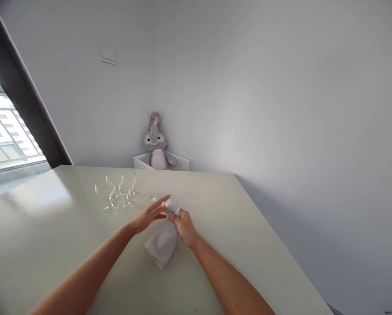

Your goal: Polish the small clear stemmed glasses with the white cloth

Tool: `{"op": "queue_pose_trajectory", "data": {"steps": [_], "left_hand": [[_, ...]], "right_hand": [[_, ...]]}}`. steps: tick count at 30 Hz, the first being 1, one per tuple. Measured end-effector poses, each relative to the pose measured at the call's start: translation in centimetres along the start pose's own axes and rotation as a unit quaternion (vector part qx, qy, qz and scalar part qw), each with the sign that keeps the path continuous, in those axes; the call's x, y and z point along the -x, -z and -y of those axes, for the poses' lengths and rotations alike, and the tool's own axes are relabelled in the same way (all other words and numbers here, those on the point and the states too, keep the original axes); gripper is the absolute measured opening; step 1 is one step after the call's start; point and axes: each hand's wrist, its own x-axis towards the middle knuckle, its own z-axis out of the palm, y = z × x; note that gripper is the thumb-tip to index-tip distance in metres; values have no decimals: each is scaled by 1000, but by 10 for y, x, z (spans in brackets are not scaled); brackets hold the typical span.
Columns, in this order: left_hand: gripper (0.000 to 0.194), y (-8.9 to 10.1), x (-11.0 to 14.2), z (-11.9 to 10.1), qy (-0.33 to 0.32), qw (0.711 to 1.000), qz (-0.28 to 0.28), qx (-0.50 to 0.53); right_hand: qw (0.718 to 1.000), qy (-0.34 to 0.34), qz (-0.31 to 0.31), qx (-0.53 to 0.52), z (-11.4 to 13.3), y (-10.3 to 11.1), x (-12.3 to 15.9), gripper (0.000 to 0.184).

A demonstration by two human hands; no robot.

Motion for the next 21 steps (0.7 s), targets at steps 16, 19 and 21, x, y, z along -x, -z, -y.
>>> {"op": "queue_pose_trajectory", "data": {"steps": [16,19,21], "left_hand": [[45,0,14,11,-62,997,-27,22],[47,-5,18,5,-96,995,-2,25],[43,-6,18,3,-97,995,-10,10]], "right_hand": [[999,-10,30,29,4,-4,4,37],[991,-75,50,-96,12,-2,6,42],[995,-62,68,-40,10,-5,10,38]]}}
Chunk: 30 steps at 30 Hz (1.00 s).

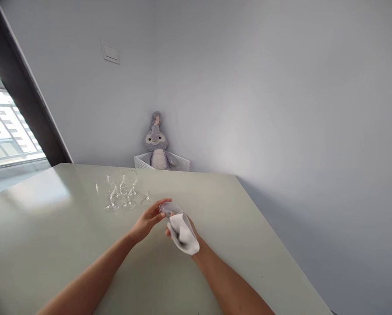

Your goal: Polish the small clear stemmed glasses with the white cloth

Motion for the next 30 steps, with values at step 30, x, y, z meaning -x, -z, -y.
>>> {"op": "queue_pose_trajectory", "data": {"steps": [30], "left_hand": [[55,7,0,9,20,999,31,-37]], "right_hand": [[998,24,-60,-28,-3,-4,-3,35]]}}
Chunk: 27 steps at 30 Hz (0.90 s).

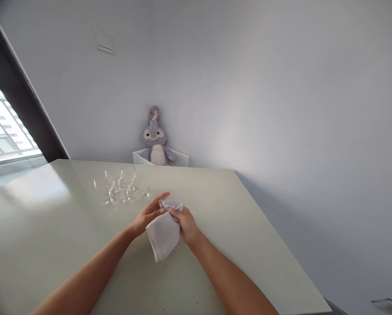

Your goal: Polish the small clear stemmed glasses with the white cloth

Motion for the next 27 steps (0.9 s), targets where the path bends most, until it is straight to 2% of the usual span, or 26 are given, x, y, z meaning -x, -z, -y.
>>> {"op": "queue_pose_trajectory", "data": {"steps": [1,3,4,6,8,10,11,12,14,15,17,19,21,22,23,24,27], "left_hand": [[56,0,0,-1,-4,1000,3,2],[52,0,1,-1,-10,1000,-5,0],[49,1,0,-1,-9,1000,-11,3],[47,1,-1,1,4,1000,-20,7],[48,2,-3,3,25,999,-34,-13],[49,2,-4,6,42,996,-56,-59],[49,2,-4,6,45,994,-65,-78],[48,2,-4,6,43,993,-68,-88],[46,2,-3,3,33,996,-46,-73],[47,2,-1,1,26,998,-26,-57],[51,1,0,-4,12,999,2,-32],[50,1,1,-6,4,1000,0,-20],[47,1,1,-6,7,1000,-19,-6],[46,1,0,-5,14,1000,-26,2],[45,1,-1,-4,22,999,-33,9],[45,1,-1,-2,29,999,-42,12],[44,1,-4,0,36,996,-81,11]], "right_hand": [[998,-30,12,-54,2,-1,1,38],[996,-48,31,-61,2,-3,3,37],[999,-32,31,-21,0,-3,4,34],[993,43,18,107,-6,-3,6,28],[960,131,1,247,-12,-1,5,23],[928,173,-2,331,-15,2,3,19],[928,167,-1,332,-14,3,2,17],[943,145,-1,299,-13,4,1,16],[986,67,5,155,-7,4,0,21],[997,24,14,68,-3,4,0,25],[997,-33,37,-57,1,2,1,31],[996,-38,59,-63,3,2,2,33],[996,12,71,53,1,3,3,31],[985,54,74,147,0,4,2,28],[959,101,75,255,-1,7,1,26],[916,146,71,368,-1,10,0,26],[746,226,48,625,1,21,-6,32]]}}
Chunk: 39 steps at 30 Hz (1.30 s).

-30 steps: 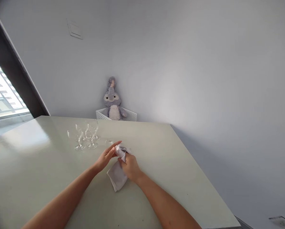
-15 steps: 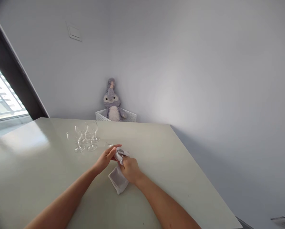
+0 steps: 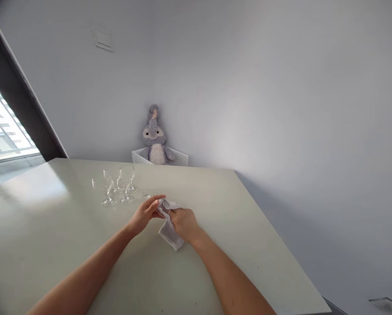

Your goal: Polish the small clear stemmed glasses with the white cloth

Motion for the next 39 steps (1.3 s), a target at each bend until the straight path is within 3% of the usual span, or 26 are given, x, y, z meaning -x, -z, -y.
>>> {"op": "queue_pose_trajectory", "data": {"steps": [2,4,7,10,13,17,20,24,27,30,35,39], "left_hand": [[44,0,-2,0,-7,1000,-29,8],[44,2,-4,0,-15,998,-61,21],[46,6,-6,1,-22,992,-117,31],[45,9,-6,2,-28,988,-147,29],[44,9,-5,4,-29,989,-145,15],[46,4,-3,4,-36,989,-140,-4],[44,-6,-1,4,-42,994,-95,-30],[41,-18,3,8,-55,994,-25,-87],[39,-19,3,11,-88,992,17,-83],[40,-17,4,9,-100,994,37,-15],[49,-22,8,1,-65,992,39,103],[57,-27,11,2,-17,983,21,179]], "right_hand": [[995,12,-17,99,-9,2,0,36],[991,6,-50,120,-16,3,0,44],[989,-32,-129,72,-26,1,1,54],[971,-66,-231,-8,-29,1,0,51],[959,-39,-276,-54,-21,7,-1,47],[975,53,-216,-1,0,17,1,51],[979,108,-151,83,12,16,2,61],[979,80,-140,123,10,8,1,61],[989,35,-128,59,2,7,0,66],[992,-9,-108,-67,-2,14,-2,72],[946,-60,-121,-294,1,21,-2,66],[921,-76,-167,-343,4,13,-1,68]]}}
